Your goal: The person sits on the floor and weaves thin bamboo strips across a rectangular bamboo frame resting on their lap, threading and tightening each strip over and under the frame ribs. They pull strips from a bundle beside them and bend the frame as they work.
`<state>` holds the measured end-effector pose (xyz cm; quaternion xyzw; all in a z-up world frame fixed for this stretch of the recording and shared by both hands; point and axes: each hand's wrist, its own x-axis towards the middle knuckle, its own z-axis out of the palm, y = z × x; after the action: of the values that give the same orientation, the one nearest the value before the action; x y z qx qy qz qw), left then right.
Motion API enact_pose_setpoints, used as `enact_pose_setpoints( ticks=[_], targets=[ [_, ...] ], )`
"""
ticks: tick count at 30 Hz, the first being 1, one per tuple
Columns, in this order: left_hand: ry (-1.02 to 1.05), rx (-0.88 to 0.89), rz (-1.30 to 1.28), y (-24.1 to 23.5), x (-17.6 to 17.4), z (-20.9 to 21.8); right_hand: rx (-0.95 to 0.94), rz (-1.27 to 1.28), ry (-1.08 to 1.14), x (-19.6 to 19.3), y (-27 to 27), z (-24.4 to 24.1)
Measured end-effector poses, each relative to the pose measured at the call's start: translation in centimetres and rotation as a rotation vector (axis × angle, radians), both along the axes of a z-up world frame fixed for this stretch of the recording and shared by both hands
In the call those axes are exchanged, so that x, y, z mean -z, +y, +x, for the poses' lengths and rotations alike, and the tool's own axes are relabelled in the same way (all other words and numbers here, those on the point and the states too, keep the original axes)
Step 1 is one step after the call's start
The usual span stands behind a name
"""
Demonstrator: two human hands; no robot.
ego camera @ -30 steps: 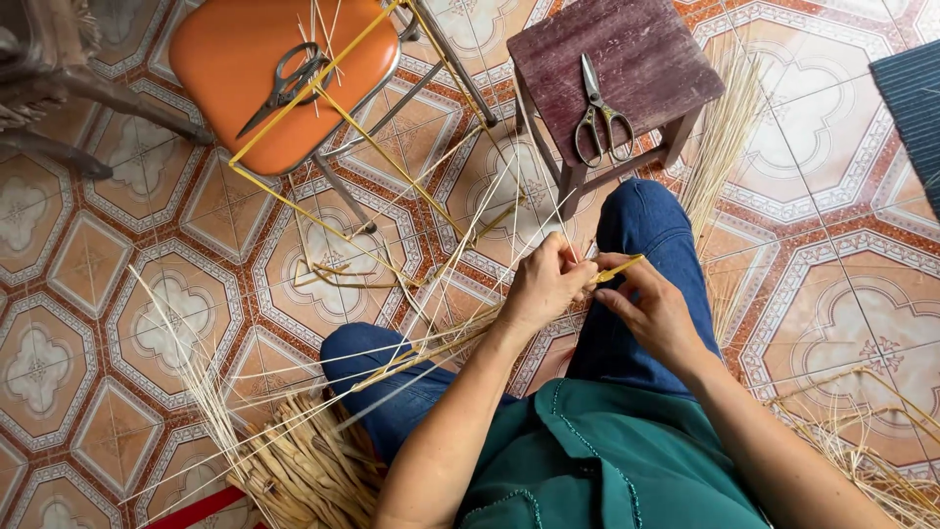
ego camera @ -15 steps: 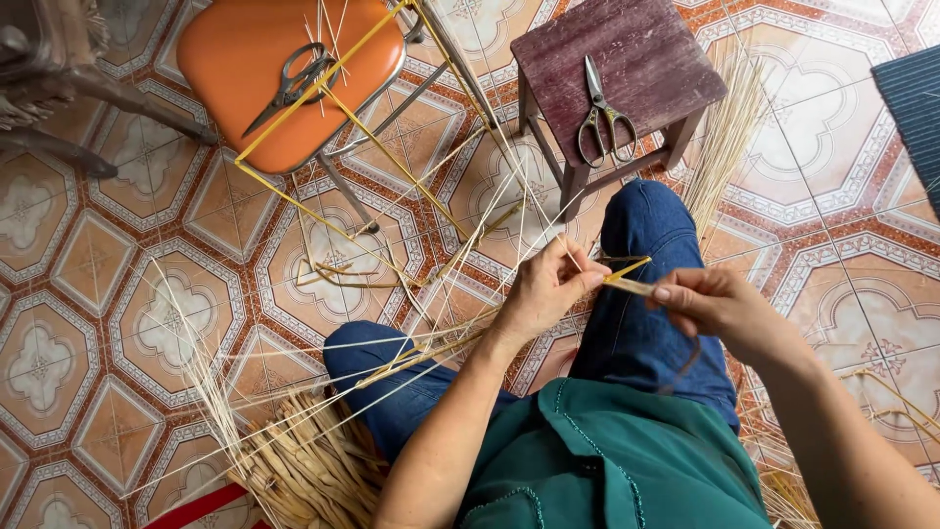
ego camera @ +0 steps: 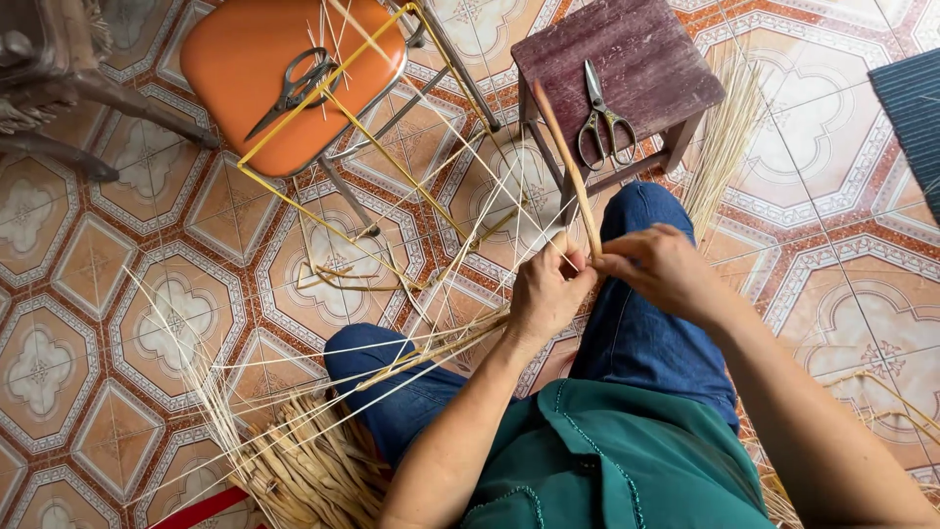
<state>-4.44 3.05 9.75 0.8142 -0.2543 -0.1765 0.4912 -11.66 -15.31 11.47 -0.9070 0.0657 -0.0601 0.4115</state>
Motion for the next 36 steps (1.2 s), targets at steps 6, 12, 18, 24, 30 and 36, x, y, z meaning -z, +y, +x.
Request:
enact_pose_setpoints(
  ticks=[6,12,18,24,30,36],
  targets=[
    [0.158,-0.038,-0.160,1.0,-0.1,0.0,0.040,0.381,0.305,2.2,1.0,0.6],
    [0.107,-0.185,-0.057,1.0,1.1,0.4,0.214,0.275,0.255,2.0,2.7,1.1],
    [0.076,-0.187,0.144,-0.1,-0.3,0.9,0.250,0.252,0.212,2.0,2.4,0.8],
    [-0.253,-0.002,0.159,0.1,3.4,-0.9,0.261,0.234,0.201,2.8,1.9,-0.4],
    [-0.679,-0.008,0.114,1.2,0.3,-1.8,0.182,0.308,0.062,5.1,0.6,-0.8],
    [-0.741,-0.137,0.183,-0.2,2.2,-2.8,0.136,0.497,-0.009,13.8,-4.6,-0.9]
  ],
)
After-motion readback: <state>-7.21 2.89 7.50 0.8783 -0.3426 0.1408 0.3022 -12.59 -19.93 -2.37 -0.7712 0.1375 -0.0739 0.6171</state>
